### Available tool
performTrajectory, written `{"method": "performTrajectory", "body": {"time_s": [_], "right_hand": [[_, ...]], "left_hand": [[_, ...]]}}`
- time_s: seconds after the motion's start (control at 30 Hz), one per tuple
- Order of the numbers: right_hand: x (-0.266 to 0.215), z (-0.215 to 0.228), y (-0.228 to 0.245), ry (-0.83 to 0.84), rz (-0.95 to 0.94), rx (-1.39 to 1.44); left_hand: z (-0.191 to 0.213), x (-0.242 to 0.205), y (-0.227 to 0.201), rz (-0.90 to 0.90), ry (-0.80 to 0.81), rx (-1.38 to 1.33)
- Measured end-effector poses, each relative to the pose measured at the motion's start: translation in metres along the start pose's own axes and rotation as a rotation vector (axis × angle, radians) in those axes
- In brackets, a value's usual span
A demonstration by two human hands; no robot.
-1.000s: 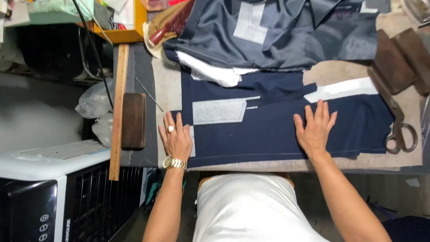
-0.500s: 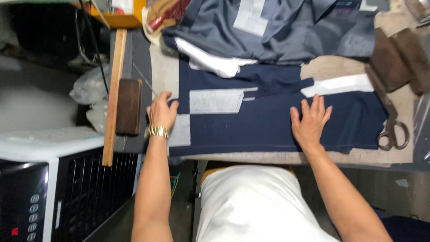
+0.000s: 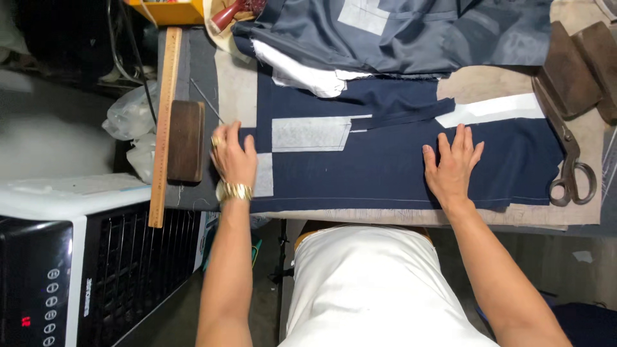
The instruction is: The person cuts fabric with shears along marked lines, rearranges fabric pieces on a workbench, and presses the seams using an iron.
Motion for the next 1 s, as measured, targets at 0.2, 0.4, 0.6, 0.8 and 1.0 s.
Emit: {"method": "performTrajectory", "body": {"time_s": [0.2, 0.4, 0.6, 0.8, 1.0], "right_hand": [[0.011, 0.008, -0.015, 0.011, -0.029, -0.033], [0.010, 0.012, -0.019, 0.030, -0.023, -0.050], [0.041, 0.052, -0.037, -0.071, 0.202, -0.056], [0.155, 0.149, -0.100, -0.152, 0.416, -0.133], [0.267, 0.192, -0.244, -0.199, 0.464, -0.355]], "left_hand": [[-0.013, -0.084, -0.055, -0.171, 0.153, 0.023], [-0.020, -0.093, -0.036, -0.140, 0.045, 0.150], [0.011, -0.093, -0.074, -0.163, -0.226, 0.102], [0.031, -0.094, -0.215, -0.327, -0.156, 0.007], [-0.013, -0.127, -0.291, -0.456, 0.090, -0.140]]}}
Point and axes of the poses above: each hand's wrist, its own x-axis towards the middle knuckle, its own z-axis out of the back of the hand, y = z × x, the point moved 10 cm from there along x, towards the middle knuckle, and after that the axes turned 9 degrees about x, right-handed, at the moved point
